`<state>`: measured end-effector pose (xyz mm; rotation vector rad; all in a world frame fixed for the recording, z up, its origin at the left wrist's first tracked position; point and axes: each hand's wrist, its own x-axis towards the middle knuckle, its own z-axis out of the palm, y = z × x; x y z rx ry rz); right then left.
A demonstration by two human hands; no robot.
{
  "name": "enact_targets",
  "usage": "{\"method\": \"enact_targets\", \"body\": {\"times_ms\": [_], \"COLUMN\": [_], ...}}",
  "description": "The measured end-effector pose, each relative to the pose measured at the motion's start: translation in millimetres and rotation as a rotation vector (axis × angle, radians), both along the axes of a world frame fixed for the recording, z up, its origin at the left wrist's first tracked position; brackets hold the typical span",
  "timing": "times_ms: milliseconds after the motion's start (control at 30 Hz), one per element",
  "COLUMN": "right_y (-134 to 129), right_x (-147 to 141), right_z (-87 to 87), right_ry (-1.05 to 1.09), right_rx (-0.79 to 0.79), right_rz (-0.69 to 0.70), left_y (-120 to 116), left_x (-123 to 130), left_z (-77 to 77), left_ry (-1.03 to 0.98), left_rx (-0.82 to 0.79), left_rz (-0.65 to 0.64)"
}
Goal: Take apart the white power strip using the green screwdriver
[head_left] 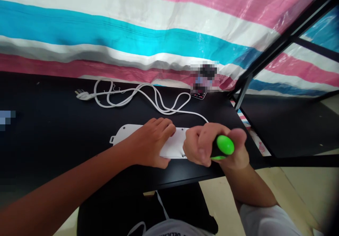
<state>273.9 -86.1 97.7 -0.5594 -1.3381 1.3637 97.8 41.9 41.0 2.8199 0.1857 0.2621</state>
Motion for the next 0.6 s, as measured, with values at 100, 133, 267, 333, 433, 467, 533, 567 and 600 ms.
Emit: {"method": "enact_targets", "body": {"times_ms": [100,133,267,333,433,467,533,567,600], "right_y": [-0.2,-0.3,1.1,2.5,3.9,4.0,4.0,4.1,4.4], "right_x": [-0.3,0.0,0.1,-0.3,0.6,1.2,1.7,1.4,0.9], "right_z": [0.1,-0.6,-2.9,-2.7,-2.6,-2.8,-3.0,-3.0,-2.9], "right_ry": [0.1,0.123,0.143,0.147,0.185,0.196,0.184,0.161,0.147], "right_rx": [-0.028,-0.026,0.028,0.029,0.02,0.028,0.037,0.042,0.063], "right_rz": [0.022,0.034,0.052,0.053,0.06,0.068,0.065,0.056,0.04], "left_y": [0.3,0.4,0.9,0.8,0.6,0.7,0.8,0.9,0.8], "left_x": [-0.2,-0.2,-0.1,0.0,0.2,0.3,0.4,0.4,0.4], "left_z": [-1.7,-2.1,-3.3,-3.4,-3.1,-3.0,-2.8,-2.8,-2.7], "left_ry": [-0.013,-0.011,0.0,0.001,0.008,0.015,0.023,0.021,0.015], "left_rx": [-0.003,-0.003,0.001,0.0,0.009,0.011,0.014,0.015,0.014], "left_rz": [0.002,0.003,0.004,0.005,0.006,0.005,0.004,0.001,-0.001]}}
